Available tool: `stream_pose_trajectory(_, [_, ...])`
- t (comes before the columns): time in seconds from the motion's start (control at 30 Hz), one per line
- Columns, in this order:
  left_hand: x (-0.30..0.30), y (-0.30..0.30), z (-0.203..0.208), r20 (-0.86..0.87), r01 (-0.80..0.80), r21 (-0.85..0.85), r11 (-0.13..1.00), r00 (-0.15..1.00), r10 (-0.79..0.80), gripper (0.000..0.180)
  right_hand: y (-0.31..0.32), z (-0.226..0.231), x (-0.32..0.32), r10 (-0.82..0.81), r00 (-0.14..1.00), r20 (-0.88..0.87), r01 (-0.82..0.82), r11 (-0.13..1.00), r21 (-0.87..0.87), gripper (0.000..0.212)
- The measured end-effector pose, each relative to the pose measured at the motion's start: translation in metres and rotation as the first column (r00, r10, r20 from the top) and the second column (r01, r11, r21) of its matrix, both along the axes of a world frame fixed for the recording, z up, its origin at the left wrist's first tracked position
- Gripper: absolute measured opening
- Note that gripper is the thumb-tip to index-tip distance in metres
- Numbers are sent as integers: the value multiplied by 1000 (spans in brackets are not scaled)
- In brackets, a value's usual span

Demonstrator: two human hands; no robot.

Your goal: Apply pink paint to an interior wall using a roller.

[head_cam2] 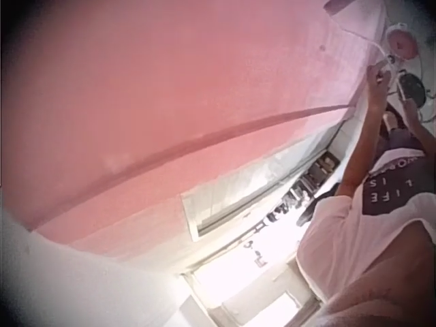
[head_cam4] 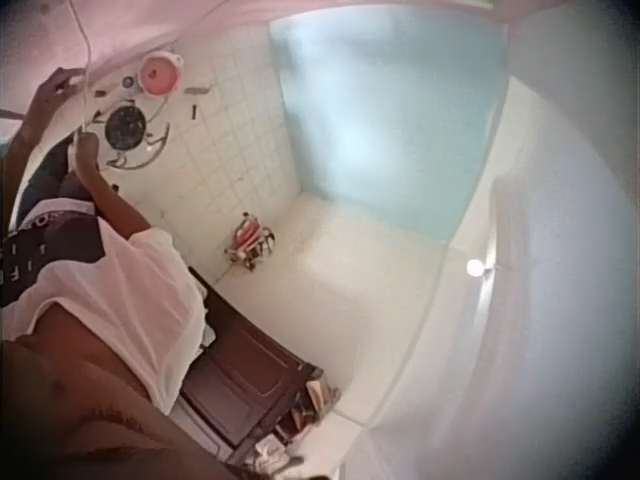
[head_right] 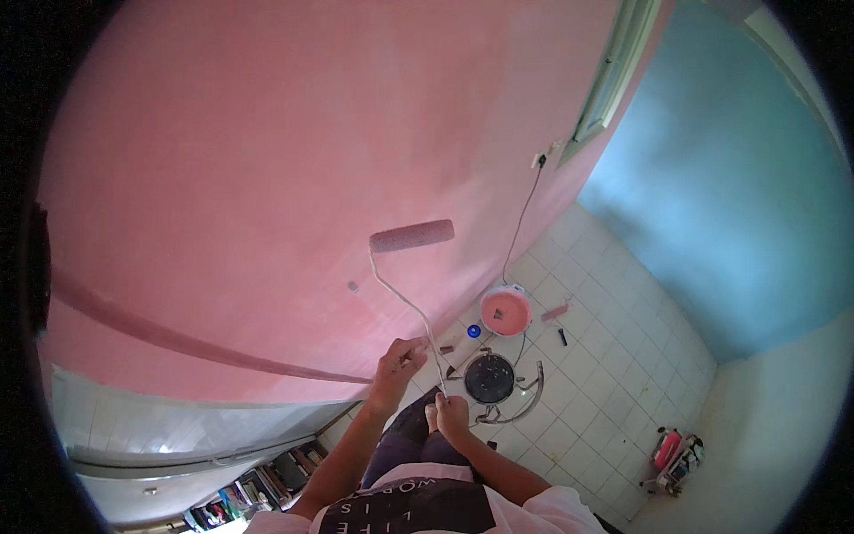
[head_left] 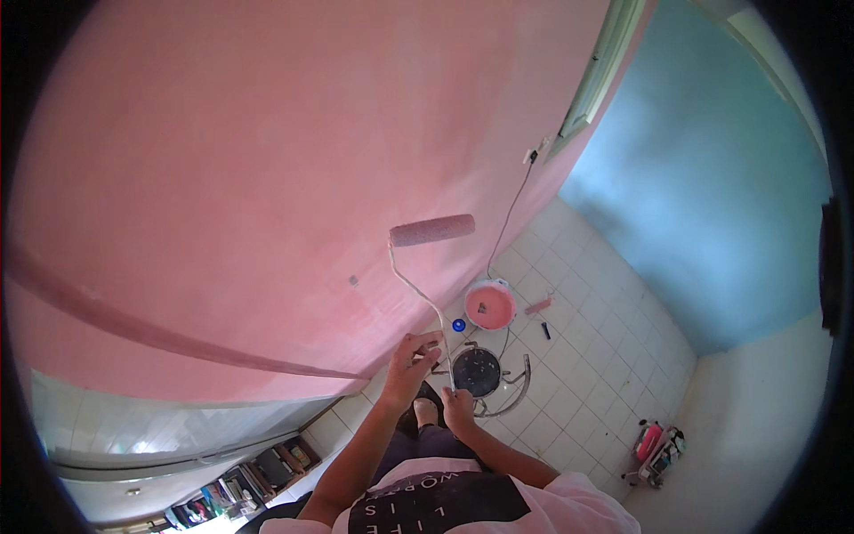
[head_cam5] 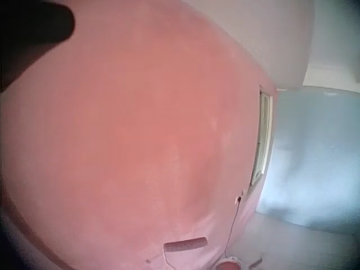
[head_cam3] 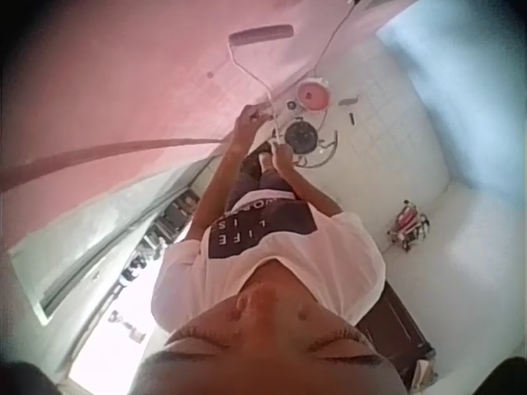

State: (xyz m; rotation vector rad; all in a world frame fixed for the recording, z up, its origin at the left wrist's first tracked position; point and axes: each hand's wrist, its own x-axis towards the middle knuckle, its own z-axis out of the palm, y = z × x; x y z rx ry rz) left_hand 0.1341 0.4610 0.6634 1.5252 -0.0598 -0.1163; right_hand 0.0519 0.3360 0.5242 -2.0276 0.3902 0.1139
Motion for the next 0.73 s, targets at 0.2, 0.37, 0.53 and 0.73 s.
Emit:
stream_pose_trajectory(0.2, [21, -18, -10, -425, -94, -511, 854, 892, -156, 23, -24, 8, 14, -122, 990, 70, 127, 989, -76, 51])
stream_pose_trajectory(0.37, [36, -25, -32, -364, 46, -495, 868, 896, -255, 18, -40, 2, 8, -233, 971, 46, 232, 972, 27, 46])
stream_pose_trajectory(0.53, [49, -23, -49, -234, 222, -229, 948, 932, -275, 7, -50, -11, -3, -395, 917, 60, 387, 915, 111, 45])
stream_pose_trajectory(0.73, [57, -18, -35, -125, 335, 29, 942, 936, -329, 7, -58, -9, -12, -583, 812, 33, 574, 807, 137, 43])
